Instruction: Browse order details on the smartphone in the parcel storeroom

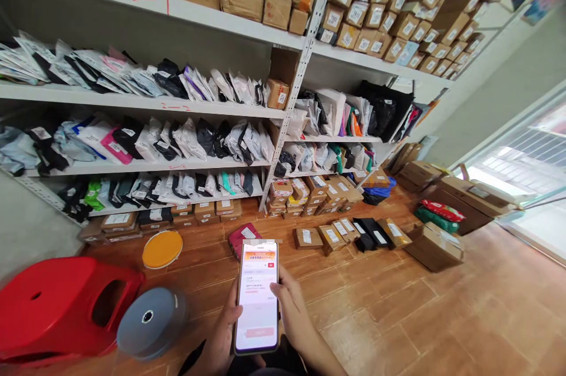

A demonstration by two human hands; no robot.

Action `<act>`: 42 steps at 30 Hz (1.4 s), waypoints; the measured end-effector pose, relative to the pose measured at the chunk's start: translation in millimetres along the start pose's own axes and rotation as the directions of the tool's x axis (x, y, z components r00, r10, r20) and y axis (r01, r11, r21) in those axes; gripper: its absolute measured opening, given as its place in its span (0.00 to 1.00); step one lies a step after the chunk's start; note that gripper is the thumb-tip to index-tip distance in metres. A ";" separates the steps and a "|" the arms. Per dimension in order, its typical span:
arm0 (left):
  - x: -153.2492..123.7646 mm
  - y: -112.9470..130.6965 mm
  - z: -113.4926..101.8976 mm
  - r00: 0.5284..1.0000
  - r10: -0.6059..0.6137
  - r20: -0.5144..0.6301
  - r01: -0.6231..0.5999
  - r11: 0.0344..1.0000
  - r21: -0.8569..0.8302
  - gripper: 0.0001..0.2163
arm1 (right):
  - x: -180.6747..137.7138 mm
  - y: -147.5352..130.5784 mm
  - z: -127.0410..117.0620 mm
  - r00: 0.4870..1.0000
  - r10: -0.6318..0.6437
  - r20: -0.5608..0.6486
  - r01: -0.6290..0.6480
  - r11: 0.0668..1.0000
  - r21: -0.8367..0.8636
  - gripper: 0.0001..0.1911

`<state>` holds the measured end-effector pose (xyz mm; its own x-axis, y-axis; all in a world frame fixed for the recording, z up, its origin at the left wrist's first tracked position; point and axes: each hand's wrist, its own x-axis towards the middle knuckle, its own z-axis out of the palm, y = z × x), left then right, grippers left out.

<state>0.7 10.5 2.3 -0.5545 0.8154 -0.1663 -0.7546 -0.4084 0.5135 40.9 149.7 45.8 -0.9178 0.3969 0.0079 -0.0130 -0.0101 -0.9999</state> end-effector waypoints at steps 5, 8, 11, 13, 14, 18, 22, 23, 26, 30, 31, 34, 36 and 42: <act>-0.1 -1.0 0.7 1.000 0.000 0.006 0.000 1.000 -0.017 0.43 | 0.0 -0.1 0.4 1.000 0.001 0.016 -0.001 1.000 -0.001 0.17; 0.6 -3.2 0.7 1.000 -0.005 -0.015 0.005 0.999 -0.035 0.47 | 0.2 -0.4 0.6 1.000 -0.003 0.030 0.003 1.000 0.001 0.16; 0.8 -3.8 0.1 1.000 -0.001 -0.023 0.001 1.000 -0.028 0.46 | 0.5 0.5 0.9 0.999 -0.002 0.034 0.002 1.000 0.005 0.16; 0.5 -3.2 0.1 1.000 -0.001 -0.027 0.000 1.000 -0.023 0.45 | 0.7 1.8 1.2 0.999 0.003 0.035 -0.004 1.000 0.011 0.16; 0.3 -2.8 0.5 0.999 -0.001 -0.033 0.000 1.000 -0.023 0.45 | 0.8 2.6 1.4 0.999 0.007 0.036 -0.007 1.000 0.014 0.16; -0.7 -1.5 3.2 0.998 0.001 -0.069 -0.003 1.000 -0.025 0.46 | 2.0 5.3 2.4 0.999 0.014 0.034 -0.015 1.000 0.026 0.16; -1.0 -0.8 4.7 0.996 0.004 -0.085 -0.006 1.000 -0.022 0.47 | 3.5 5.6 3.4 0.999 0.015 0.029 -0.016 0.999 0.039 0.15; -0.9 -0.8 4.6 0.996 0.001 -0.084 -0.003 1.000 -0.024 0.48 | 3.6 5.5 3.7 1.000 0.013 0.026 -0.014 0.999 0.042 0.15; -0.3 -0.8 3.2 0.997 0.003 -0.074 -0.005 1.000 -0.028 0.48 | 3.4 5.4 4.4 1.000 0.008 0.024 -0.009 0.998 0.055 0.15; 0.1 -1.3 0.3 0.997 -0.001 -0.079 -0.002 1.000 -0.029 0.47 | 3.7 6.7 4.6 0.999 0.000 0.034 -0.003 0.997 0.080 0.15; 0.2 -1.2 -0.2 0.997 -0.007 -0.074 0.004 1.000 -0.030 0.47 | 3.8 7.0 4.5 0.999 -0.002 0.034 0.000 0.996 0.085 0.15; 0.6 -0.5 -0.1 0.999 -0.009 -0.048 0.007 1.000 -0.029 0.45 | 4.1 7.3 4.3 0.999 -0.007 0.034 0.003 0.996 0.095 0.14; 1.2 0.0 1.0 0.999 -0.002 -0.042 0.001 1.000 -0.024 0.46 | 4.1 6.8 4.6 0.999 -0.005 0.034 0.002 0.995 0.098 0.14; 2.9 -0.8 3.2 0.998 -0.006 -0.064 0.005 1.000 -0.027 0.50 | 5.2 6.1 5.4 0.999 -0.008 0.033 0.004 0.995 0.100 0.14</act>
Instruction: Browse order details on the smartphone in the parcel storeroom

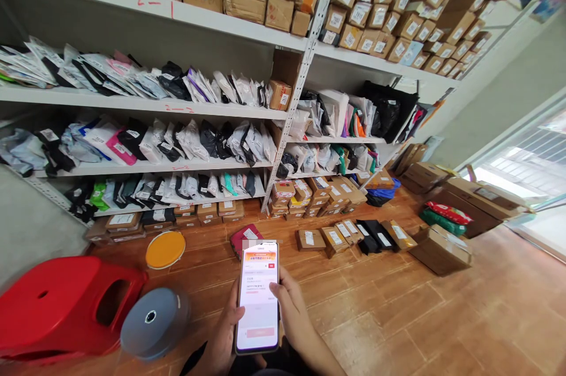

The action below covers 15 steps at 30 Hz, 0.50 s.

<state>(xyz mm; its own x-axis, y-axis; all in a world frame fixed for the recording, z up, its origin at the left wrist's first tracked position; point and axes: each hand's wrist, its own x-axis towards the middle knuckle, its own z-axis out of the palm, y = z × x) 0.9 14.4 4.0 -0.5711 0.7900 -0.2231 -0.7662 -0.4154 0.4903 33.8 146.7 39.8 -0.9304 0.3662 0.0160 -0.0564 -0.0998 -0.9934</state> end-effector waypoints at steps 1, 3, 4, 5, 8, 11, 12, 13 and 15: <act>0.0 0.0 0.2 1.000 0.002 -0.003 -0.002 1.000 0.001 0.50 | 0.1 0.0 -0.1 1.000 -0.001 0.002 0.001 1.000 0.000 0.14; -0.2 0.4 0.6 1.000 -0.001 -0.012 0.001 1.000 0.006 0.50 | -0.2 0.0 -0.4 1.000 -0.004 0.003 0.004 1.000 -0.003 0.14; -0.1 0.7 0.9 1.000 -0.005 -0.016 0.005 1.000 0.009 0.51 | -0.4 0.0 -0.6 1.000 -0.004 0.001 0.004 1.000 -0.006 0.14; 0.0 0.9 1.1 1.000 -0.007 -0.015 0.007 1.000 0.011 0.51 | -0.7 0.0 -0.8 1.000 -0.003 -0.002 0.003 1.000 -0.009 0.13; 1.1 0.8 0.5 1.000 -0.009 0.003 0.009 1.000 0.004 0.51 | -1.1 0.5 -1.1 1.000 -0.001 -0.008 0.001 1.000 -0.018 0.13; 2.2 -0.1 -2.5 1.000 0.002 0.029 -0.002 1.000 -0.005 0.49 | -0.3 1.7 -1.6 1.000 0.004 -0.017 -0.004 1.000 -0.031 0.14; 2.5 -0.5 -3.8 0.999 0.006 0.043 -0.006 1.000 -0.004 0.47 | 0.0 2.0 -1.9 1.000 0.004 -0.020 -0.005 0.999 -0.034 0.14; 2.6 -0.8 -4.9 0.998 0.011 0.057 -0.011 1.000 -0.002 0.45 | 0.4 2.3 -2.3 1.000 0.006 -0.019 -0.007 0.999 -0.037 0.14; 2.8 -1.3 -6.5 0.997 0.011 0.072 -0.011 1.000 0.001 0.43 | 0.8 2.5 -3.2 1.000 0.007 -0.019 -0.008 0.999 -0.043 0.15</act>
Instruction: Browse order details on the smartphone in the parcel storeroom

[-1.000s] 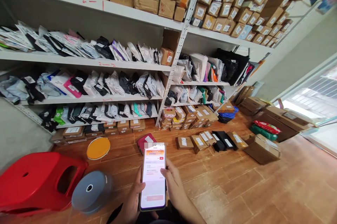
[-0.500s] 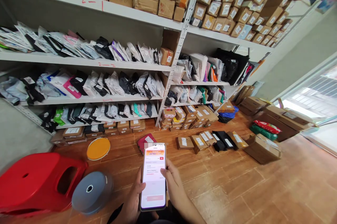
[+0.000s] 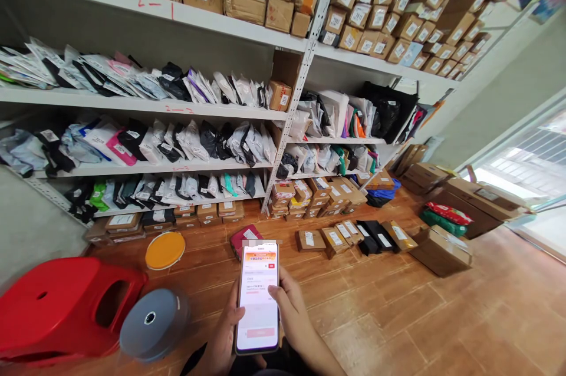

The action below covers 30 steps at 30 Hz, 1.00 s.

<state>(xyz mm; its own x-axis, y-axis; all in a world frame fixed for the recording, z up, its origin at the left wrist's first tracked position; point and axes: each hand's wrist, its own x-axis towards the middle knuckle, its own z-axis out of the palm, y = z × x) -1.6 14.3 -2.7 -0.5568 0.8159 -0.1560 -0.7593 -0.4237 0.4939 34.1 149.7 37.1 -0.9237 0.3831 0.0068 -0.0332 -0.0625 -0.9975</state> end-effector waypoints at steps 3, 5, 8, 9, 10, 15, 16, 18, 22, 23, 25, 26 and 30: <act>0.2 -0.3 0.1 1.000 -0.009 -0.018 0.009 1.000 -0.004 0.44 | 0.0 -0.4 -1.0 1.000 0.001 -0.002 -0.001 1.000 -0.008 0.15; 0.4 -0.2 1.1 0.999 -0.008 -0.031 0.008 1.000 -0.005 0.45 | -0.4 -0.7 -1.2 1.000 0.003 -0.004 -0.003 1.000 -0.013 0.16; 0.3 0.7 2.4 0.999 -0.003 -0.037 0.003 1.000 0.004 0.44 | -1.3 -0.9 -0.7 1.000 0.008 -0.003 -0.008 1.000 -0.015 0.16; 0.2 1.1 2.6 0.999 -0.005 -0.038 0.005 1.000 0.007 0.44 | -1.6 -1.0 -0.6 1.000 0.008 -0.002 -0.008 1.000 -0.014 0.16; 0.1 1.5 2.6 0.999 -0.007 -0.041 0.007 1.000 0.011 0.43 | -1.8 -1.0 -0.4 1.000 0.008 0.000 -0.008 1.000 -0.013 0.16; 0.1 2.4 2.3 0.999 -0.004 -0.047 0.005 1.000 0.011 0.44 | -1.2 -0.3 -0.5 1.000 0.003 0.003 -0.003 1.000 -0.009 0.16; 0.1 2.2 2.2 0.999 -0.004 -0.044 0.004 1.000 0.007 0.44 | -0.8 0.2 -0.5 1.000 0.004 0.004 -0.004 1.000 -0.007 0.16; 0.2 1.5 2.1 0.999 -0.004 -0.034 0.004 1.000 0.000 0.44 | -0.1 1.2 -0.4 1.000 0.005 0.004 -0.005 1.000 -0.002 0.16; 0.1 0.4 2.2 0.999 0.010 -0.039 -0.010 1.000 -0.019 0.43 | 0.6 1.8 -0.4 1.000 0.006 0.004 -0.006 1.000 0.010 0.15; 0.1 0.3 2.3 0.999 0.012 -0.047 -0.013 1.000 -0.024 0.44 | 0.7 1.3 -0.4 1.000 0.004 0.004 -0.004 1.000 0.012 0.15; 0.2 0.5 2.3 0.999 0.010 -0.052 -0.012 0.999 -0.030 0.45 | 1.0 -0.2 -0.2 1.000 -0.003 0.007 0.003 1.000 0.010 0.15; 0.4 0.7 2.3 0.999 0.007 -0.045 -0.008 0.999 -0.032 0.45 | 1.2 -1.1 -0.1 1.000 -0.007 0.007 0.007 1.000 0.008 0.15; 1.1 1.6 3.1 1.000 0.002 -0.027 -0.003 1.000 -0.024 0.44 | 1.4 -3.4 0.5 1.000 -0.017 0.014 0.017 1.000 0.004 0.15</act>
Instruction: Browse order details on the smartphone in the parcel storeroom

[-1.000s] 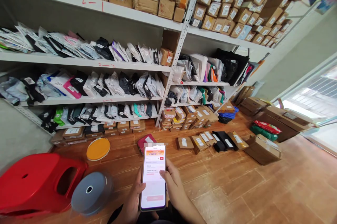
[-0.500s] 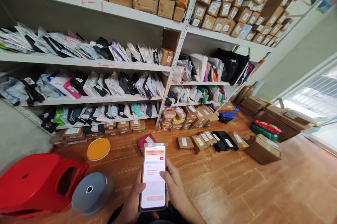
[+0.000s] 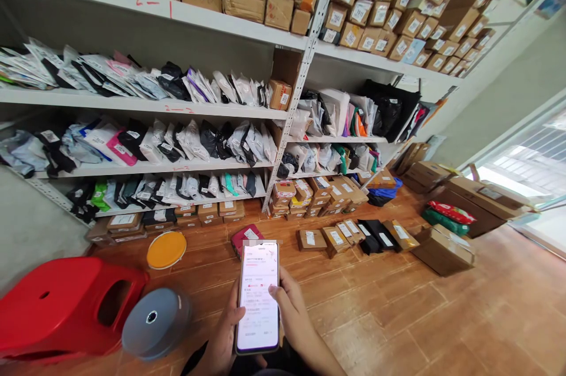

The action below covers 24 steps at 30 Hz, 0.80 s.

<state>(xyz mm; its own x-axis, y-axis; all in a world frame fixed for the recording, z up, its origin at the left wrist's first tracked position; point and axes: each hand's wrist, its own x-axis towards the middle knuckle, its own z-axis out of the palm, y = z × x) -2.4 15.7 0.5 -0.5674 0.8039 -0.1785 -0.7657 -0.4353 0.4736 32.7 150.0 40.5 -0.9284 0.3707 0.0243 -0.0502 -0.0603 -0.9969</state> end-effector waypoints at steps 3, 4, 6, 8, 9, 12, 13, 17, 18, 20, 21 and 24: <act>-0.1 0.9 2.6 1.000 0.003 -0.019 -0.003 1.000 0.016 0.45 | -0.3 0.6 0.0 1.000 0.000 0.006 0.000 1.000 0.005 0.15; -0.3 1.2 3.6 1.000 0.005 -0.027 -0.004 1.000 0.023 0.45 | -0.4 1.1 0.0 1.000 0.001 0.005 -0.001 1.000 0.006 0.15; -0.7 1.9 5.1 0.999 0.010 -0.048 -0.008 0.999 0.039 0.45 | -0.7 2.2 0.3 1.000 0.004 0.005 -0.004 1.000 0.010 0.15; -0.9 2.1 5.1 0.998 0.014 -0.064 -0.010 0.998 0.056 0.43 | -1.0 2.7 1.2 1.000 0.010 0.007 -0.010 1.000 0.015 0.16; -0.8 2.0 4.7 0.998 0.012 -0.068 -0.008 0.998 0.061 0.43 | -1.1 2.8 1.8 1.000 0.012 0.006 -0.012 1.000 0.016 0.16; 0.0 1.1 2.7 0.998 0.014 -0.063 -0.010 0.998 0.058 0.41 | -1.3 2.1 3.7 1.000 0.015 -0.008 -0.015 1.000 0.009 0.18; 0.2 0.9 2.1 0.998 0.015 -0.058 -0.012 0.998 0.056 0.41 | -1.2 1.7 4.1 1.000 0.014 -0.012 -0.014 1.000 0.007 0.18; -0.2 1.3 1.2 1.000 0.004 -0.031 -0.002 0.997 0.073 0.39 | -1.2 0.5 4.1 1.000 0.014 -0.001 -0.014 0.999 0.033 0.18; -0.4 1.5 1.1 1.000 0.000 -0.025 0.002 0.997 0.081 0.39 | -1.3 0.4 3.9 1.000 0.014 0.001 -0.014 0.999 0.042 0.17; -0.7 1.7 0.6 1.000 -0.001 -0.017 0.002 0.996 0.091 0.39 | -1.8 0.8 3.5 1.000 0.017 -0.001 -0.017 0.998 0.053 0.16; -0.7 1.5 0.1 1.000 -0.002 -0.015 0.003 0.996 0.091 0.39 | -2.0 1.1 3.3 1.000 0.018 -0.004 -0.018 0.998 0.056 0.16; -0.1 -0.2 -2.5 1.000 0.001 -0.022 0.001 0.997 0.074 0.39 | -2.5 1.4 2.9 1.000 0.017 -0.008 -0.017 0.999 0.049 0.15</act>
<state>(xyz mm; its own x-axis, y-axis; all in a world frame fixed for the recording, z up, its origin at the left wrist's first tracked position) -3.0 14.7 -1.7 -0.5745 0.7945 -0.1966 -0.7415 -0.4036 0.5360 33.9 146.3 39.3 -0.9263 0.3768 0.0064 -0.0525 -0.1120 -0.9923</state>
